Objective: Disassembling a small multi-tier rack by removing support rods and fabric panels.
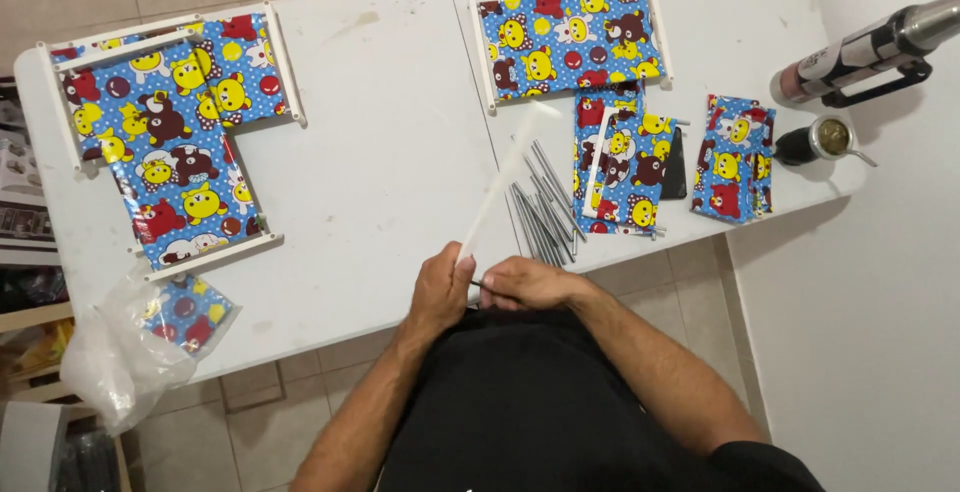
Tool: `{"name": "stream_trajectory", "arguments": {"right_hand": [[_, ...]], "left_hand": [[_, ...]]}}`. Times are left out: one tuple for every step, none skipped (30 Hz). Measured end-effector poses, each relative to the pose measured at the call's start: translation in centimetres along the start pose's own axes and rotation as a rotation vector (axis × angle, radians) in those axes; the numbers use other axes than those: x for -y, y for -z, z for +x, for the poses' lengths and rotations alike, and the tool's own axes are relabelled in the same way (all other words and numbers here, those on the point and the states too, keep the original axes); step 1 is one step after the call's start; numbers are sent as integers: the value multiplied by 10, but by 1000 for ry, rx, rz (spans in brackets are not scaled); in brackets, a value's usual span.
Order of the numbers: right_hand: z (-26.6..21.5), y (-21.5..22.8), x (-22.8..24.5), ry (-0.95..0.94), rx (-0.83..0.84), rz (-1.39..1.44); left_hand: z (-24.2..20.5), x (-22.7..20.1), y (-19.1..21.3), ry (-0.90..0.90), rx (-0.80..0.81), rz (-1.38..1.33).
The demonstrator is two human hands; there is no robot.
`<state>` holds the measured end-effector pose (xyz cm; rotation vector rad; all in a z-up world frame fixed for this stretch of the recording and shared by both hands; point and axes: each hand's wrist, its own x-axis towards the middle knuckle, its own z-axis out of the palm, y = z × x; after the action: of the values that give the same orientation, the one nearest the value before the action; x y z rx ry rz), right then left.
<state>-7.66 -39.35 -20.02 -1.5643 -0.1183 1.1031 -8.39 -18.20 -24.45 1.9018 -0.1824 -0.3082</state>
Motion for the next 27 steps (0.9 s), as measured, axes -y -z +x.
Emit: {"name": "stream_trajectory", "arguments": {"right_hand": [[3,5,-13,25,303,410],[7,7,-24,24,308,400],[10,5,-36,-52,510,582],[13,2,-49,-133,710,763],[16,-4,-36,-140,727,750],[19,-10,-22,2,589,689],[21,-18,-10,144,449,630],[19,-18,9,139,465,623],[17,-17,30,215,143,172],[14,-16,49,287,-182,-277],[27,-15,34,286,-178,-276],[40,-14,19,298,-409,-641],[55,-14,4,307,-641,-1004],[57,-16,-1,312,-638,-1001],[61,-17,-6,285,-703,-1103],[65,-18,-10,257,-769,-1204],[63,-19,-11,268,-750,-1205],[60,-21,-13,207,-711,-1194],[59,-20,-12,147,-679,-1185],[57,-17,-8,157,-667,-1189],[54,-14,-5,27,-550,-944],[51,-10,-2,-100,-430,-699],[46,-8,3,-108,-425,-697],[40,-4,8,-127,-119,-160],[28,-2,9,-135,168,390],[25,-13,-2,-145,152,405],[29,-14,-7,-83,100,360]], "left_hand": [[1,-3,4,-181,14,69],[10,-17,9,-183,3,69],[13,-31,16,-409,25,91],[16,-44,23,-635,47,115],[21,-42,28,-629,28,125],[26,-39,34,-653,29,178],[30,-36,40,-674,34,229],[28,-30,41,-667,20,236],[29,-25,42,-553,-37,303],[30,-19,42,-439,-95,366],[32,-18,36,-435,-96,367],[34,-16,30,-252,-184,351],[37,-14,26,-70,-272,337],[40,-15,23,-67,-274,342],[43,-16,19,164,-284,210],[47,-17,16,393,-291,72],[43,-7,11,406,-307,72],[39,3,7,433,-293,68],[40,12,2,454,-276,64],[34,12,8,460,-290,62],[27,11,12,288,-254,57],[21,10,16,116,-217,54],[20,10,20,123,-214,49],[19,11,23,-61,-194,107],[17,10,23,-251,-157,156],[6,14,20,-248,-137,144],[11,17,22,-306,-118,228]]}}
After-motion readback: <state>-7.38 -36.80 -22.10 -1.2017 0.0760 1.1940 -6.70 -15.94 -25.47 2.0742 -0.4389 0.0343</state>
